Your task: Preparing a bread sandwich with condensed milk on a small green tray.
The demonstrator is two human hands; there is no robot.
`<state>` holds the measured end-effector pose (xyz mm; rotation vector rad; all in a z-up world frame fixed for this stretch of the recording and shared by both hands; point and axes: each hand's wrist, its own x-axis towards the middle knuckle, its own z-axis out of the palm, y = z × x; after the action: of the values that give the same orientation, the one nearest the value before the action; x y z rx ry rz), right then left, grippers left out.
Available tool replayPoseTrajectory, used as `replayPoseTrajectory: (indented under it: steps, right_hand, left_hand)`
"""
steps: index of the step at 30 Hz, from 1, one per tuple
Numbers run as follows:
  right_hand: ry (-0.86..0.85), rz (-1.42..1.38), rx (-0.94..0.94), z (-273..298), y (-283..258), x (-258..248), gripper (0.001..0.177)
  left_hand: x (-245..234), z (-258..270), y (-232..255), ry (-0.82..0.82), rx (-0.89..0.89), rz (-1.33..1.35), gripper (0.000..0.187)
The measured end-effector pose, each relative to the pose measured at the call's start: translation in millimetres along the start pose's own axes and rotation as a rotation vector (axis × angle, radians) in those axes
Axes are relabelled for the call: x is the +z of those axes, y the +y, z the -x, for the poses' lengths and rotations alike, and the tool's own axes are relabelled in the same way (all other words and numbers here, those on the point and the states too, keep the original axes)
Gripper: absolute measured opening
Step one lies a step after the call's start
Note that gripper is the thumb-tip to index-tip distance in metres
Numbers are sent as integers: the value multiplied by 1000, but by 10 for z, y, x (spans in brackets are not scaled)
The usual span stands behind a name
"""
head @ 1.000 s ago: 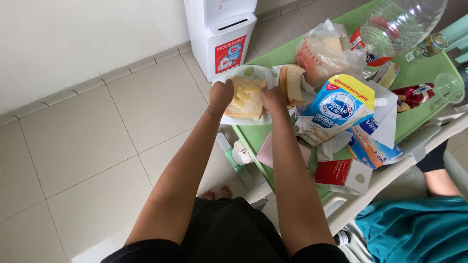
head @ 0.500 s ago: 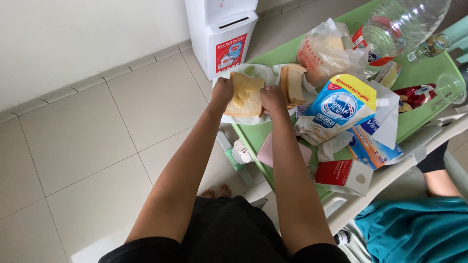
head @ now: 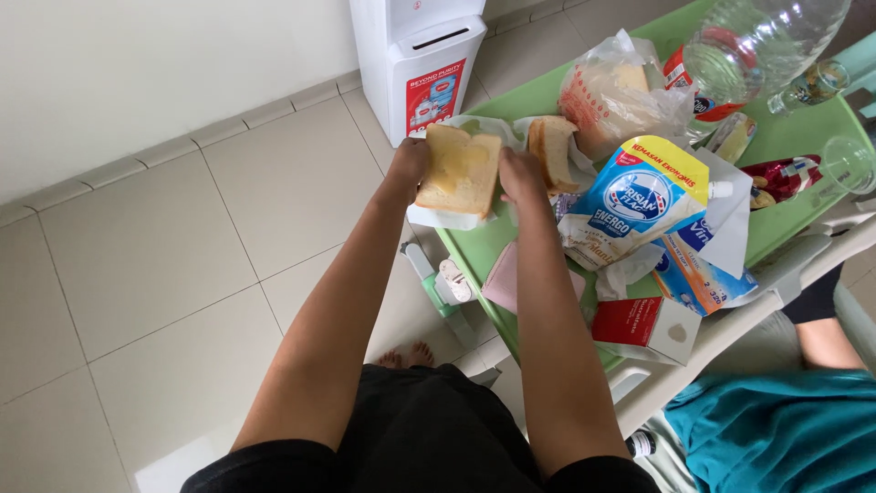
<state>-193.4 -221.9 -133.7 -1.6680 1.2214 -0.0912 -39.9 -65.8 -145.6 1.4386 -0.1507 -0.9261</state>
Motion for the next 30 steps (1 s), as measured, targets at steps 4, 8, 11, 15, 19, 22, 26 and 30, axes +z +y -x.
replayPoseTrajectory:
  steps: [4, 8, 11, 15, 19, 22, 26, 30]
  right_hand:
    - [139, 168, -406, -570, 410, 77, 47]
    - [129, -165, -422, 135, -138, -86, 28]
    - [48, -324, -232, 715, -579, -320, 24]
    - [-56, -471, -192, 672, -528, -418, 25]
    - [-65, -563, -262, 677, -544, -370, 25]
    - [-6, -555, -372, 602, -499, -258, 24]
    - [38, -515, -667, 609, -541, -131, 28]
    - [55, -456, -708, 903, -772, -57, 29]
  left_hand:
    - [44, 348, 321, 36, -134, -60, 40]
    - [49, 451, 424, 27, -188, 47, 40]
    - [-12, 291, 314, -58, -202, 154, 43]
    - [36, 455, 501, -115, -145, 346, 42]
    - [47, 447, 581, -109, -64, 311, 40]
    - [66, 425, 633, -94, -13, 265, 41]
    - [114, 443, 672, -74, 50, 236, 42]
    - [175, 448, 670, -63, 83, 232, 40]
